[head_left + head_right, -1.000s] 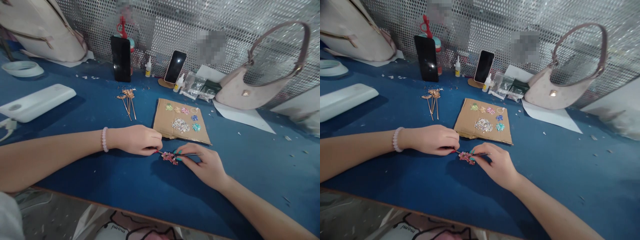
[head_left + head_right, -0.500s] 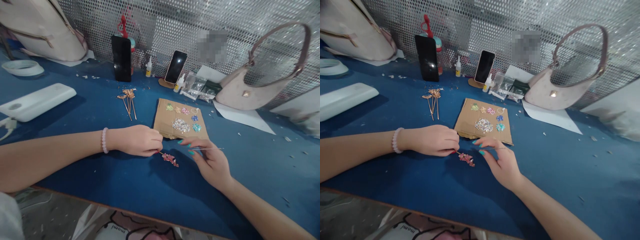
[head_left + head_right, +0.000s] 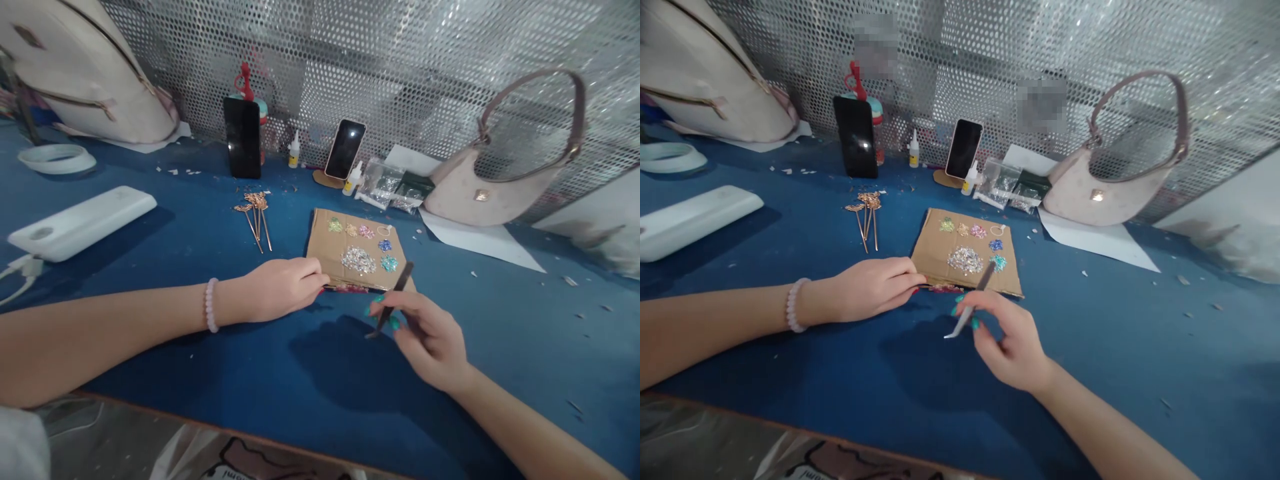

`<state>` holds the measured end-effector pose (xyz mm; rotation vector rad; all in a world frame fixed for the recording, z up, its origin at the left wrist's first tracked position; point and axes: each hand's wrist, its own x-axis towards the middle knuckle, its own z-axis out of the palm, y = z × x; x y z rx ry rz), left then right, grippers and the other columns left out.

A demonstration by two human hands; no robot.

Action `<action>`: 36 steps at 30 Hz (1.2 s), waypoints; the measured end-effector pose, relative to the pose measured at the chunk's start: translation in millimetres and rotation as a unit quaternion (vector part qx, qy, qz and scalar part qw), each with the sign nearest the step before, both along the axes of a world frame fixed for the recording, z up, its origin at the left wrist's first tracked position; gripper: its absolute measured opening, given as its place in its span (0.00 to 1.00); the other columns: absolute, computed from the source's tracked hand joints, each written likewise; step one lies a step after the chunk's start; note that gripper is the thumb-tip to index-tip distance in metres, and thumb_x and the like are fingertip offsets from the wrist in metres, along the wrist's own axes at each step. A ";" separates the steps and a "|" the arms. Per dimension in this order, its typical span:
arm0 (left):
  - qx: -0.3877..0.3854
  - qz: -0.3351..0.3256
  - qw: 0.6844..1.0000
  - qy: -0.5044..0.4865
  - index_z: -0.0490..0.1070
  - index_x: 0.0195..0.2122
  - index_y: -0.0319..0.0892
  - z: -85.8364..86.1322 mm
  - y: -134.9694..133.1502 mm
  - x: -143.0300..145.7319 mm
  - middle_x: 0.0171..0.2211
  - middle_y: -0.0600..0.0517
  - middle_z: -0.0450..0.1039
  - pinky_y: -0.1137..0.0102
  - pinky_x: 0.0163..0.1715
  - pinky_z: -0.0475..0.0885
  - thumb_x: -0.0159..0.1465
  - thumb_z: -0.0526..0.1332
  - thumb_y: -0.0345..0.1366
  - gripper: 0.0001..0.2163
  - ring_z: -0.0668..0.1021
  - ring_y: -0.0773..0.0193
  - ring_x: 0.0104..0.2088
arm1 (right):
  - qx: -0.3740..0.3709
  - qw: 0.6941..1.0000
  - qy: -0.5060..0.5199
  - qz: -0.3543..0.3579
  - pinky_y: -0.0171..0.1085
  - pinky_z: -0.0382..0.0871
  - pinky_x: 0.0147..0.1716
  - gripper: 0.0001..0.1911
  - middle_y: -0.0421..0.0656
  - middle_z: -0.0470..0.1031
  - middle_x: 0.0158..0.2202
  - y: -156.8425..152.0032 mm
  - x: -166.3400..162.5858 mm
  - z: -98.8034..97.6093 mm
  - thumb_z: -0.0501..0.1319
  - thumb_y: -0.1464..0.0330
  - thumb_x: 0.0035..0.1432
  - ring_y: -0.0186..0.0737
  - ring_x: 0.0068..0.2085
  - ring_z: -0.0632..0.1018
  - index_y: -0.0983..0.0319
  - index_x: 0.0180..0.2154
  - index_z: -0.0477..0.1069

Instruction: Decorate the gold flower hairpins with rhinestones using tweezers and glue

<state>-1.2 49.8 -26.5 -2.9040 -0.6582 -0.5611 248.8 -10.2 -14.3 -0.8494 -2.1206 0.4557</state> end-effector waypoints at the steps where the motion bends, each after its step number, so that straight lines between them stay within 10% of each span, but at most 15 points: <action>1: -0.018 0.002 1.000 -0.004 0.70 0.41 0.35 -0.1 -0.4 0.3 0.36 0.45 0.70 0.70 0.31 0.69 0.70 0.44 0.32 0.15 0.74 0.62 0.33 | 0.009 1.000 -0.012 0.000 0.33 0.75 0.31 0.19 0.42 0.77 0.34 -0.1 -1.4 -0.3 0.52 0.79 0.53 0.36 0.32 0.79 0.58 0.45 0.65; 17: -0.295 0.022 0.955 -0.002 0.72 0.38 0.39 12.9 -12.2 6.4 0.32 0.51 0.70 0.72 0.32 0.66 0.70 0.48 0.36 0.14 0.74 0.64 0.32 | 0.181 0.981 -0.065 0.014 0.37 0.69 0.22 0.05 0.39 0.69 0.20 -5.9 -5.8 9.5 0.52 0.71 0.61 0.37 0.22 0.71 0.57 0.37 0.66; 36: -0.210 0.024 0.977 0.034 0.64 0.29 0.41 1.8 -24.1 11.8 0.27 0.54 0.67 0.71 0.25 0.60 0.69 0.46 0.35 0.14 0.71 0.65 0.26 | 0.121 0.990 -0.060 0.036 0.35 0.66 0.22 0.13 0.38 0.64 0.22 -8.6 -13.1 3.9 0.50 0.80 0.53 0.36 0.23 0.68 0.58 0.38 0.61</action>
